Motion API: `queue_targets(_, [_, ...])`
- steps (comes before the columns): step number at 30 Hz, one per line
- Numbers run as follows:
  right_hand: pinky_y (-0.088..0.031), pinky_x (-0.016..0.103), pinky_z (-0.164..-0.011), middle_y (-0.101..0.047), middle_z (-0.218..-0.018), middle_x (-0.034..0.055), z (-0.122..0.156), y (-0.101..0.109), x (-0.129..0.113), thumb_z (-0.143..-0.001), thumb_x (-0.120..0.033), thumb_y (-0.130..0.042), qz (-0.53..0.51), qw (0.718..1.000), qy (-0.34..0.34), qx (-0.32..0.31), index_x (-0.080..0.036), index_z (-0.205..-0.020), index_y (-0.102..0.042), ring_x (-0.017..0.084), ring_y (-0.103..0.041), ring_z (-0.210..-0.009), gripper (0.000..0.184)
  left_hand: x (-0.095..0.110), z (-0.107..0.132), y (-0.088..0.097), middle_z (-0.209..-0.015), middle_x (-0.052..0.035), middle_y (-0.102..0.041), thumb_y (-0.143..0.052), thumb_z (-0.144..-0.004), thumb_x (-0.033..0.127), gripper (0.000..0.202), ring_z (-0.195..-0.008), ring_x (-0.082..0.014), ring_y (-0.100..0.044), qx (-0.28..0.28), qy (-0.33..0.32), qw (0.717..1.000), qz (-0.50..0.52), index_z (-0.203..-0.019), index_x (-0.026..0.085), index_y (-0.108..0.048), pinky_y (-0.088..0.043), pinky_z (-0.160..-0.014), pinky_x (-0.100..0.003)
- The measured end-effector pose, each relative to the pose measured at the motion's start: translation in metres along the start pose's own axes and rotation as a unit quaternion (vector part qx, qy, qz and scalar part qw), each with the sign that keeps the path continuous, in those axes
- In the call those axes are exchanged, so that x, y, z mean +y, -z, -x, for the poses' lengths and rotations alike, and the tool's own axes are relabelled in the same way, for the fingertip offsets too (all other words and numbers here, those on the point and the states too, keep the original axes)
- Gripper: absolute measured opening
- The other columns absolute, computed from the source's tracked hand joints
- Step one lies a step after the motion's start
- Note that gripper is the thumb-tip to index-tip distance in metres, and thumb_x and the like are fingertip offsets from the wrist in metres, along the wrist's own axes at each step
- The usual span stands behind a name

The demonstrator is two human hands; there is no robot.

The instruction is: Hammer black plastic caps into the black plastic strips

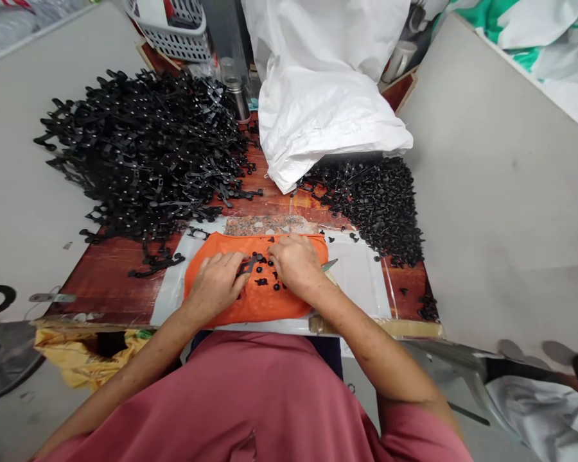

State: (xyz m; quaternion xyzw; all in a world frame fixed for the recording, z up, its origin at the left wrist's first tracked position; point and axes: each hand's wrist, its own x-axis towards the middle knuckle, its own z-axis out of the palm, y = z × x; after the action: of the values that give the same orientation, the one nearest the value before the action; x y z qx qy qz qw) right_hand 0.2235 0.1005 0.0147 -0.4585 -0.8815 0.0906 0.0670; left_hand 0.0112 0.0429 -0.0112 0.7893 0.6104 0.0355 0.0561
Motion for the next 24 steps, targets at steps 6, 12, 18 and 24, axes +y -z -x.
queue_targets(6, [-0.038,0.042,-0.085,-0.072,-0.095,0.0116,-0.013,-0.008,-0.017,-0.097,-0.033,-0.063,0.042,0.999,0.011,-0.010,-0.022,-0.089,-0.079,0.029,-0.056,-0.098,0.021,-0.012,0.002,-0.003,-0.117,-0.0112,-0.072,-0.053,-0.096,0.026,0.026,-0.109,-0.0306,-0.064,-0.004,0.018,0.999,0.049,-0.120,0.018,-0.061,-0.046,-0.093,-0.043])
queue_targets(12, [-0.037,0.044,-0.084,-0.071,-0.086,0.0116,-0.027,-0.017,-0.022,-0.097,-0.024,-0.056,0.064,0.998,0.009,-0.012,-0.020,-0.079,-0.078,0.028,-0.055,-0.091,0.028,-0.019,-0.003,0.005,-0.107,-0.0104,-0.073,-0.054,-0.096,0.028,0.015,-0.102,-0.0295,-0.068,-0.059,0.058,0.992,0.100,-0.105,0.019,-0.060,-0.049,-0.089,-0.041])
queue_targets(18, [-0.034,0.048,-0.086,-0.070,-0.102,0.0149,-0.022,-0.003,-0.019,-0.101,-0.018,-0.045,0.082,0.996,-0.012,0.033,-0.020,-0.096,-0.076,0.031,-0.051,-0.100,0.031,-0.031,0.006,0.013,-0.103,-0.0062,-0.073,-0.049,-0.096,0.025,0.012,-0.093,-0.0238,-0.069,-0.027,0.116,0.983,0.143,-0.104,0.022,-0.056,-0.049,-0.079,-0.034])
queue_targets(24, [-0.030,0.042,-0.087,-0.072,-0.087,0.0056,0.025,-0.008,-0.024,-0.101,-0.031,-0.059,-0.007,0.995,0.096,-0.008,-0.024,-0.092,-0.074,0.023,-0.053,-0.090,0.019,-0.039,0.014,0.021,-0.113,-0.0080,-0.072,-0.043,-0.098,0.023,0.025,-0.096,-0.0257,-0.067,0.014,0.136,0.989,0.056,-0.115,0.023,-0.061,-0.046,-0.075,-0.035])
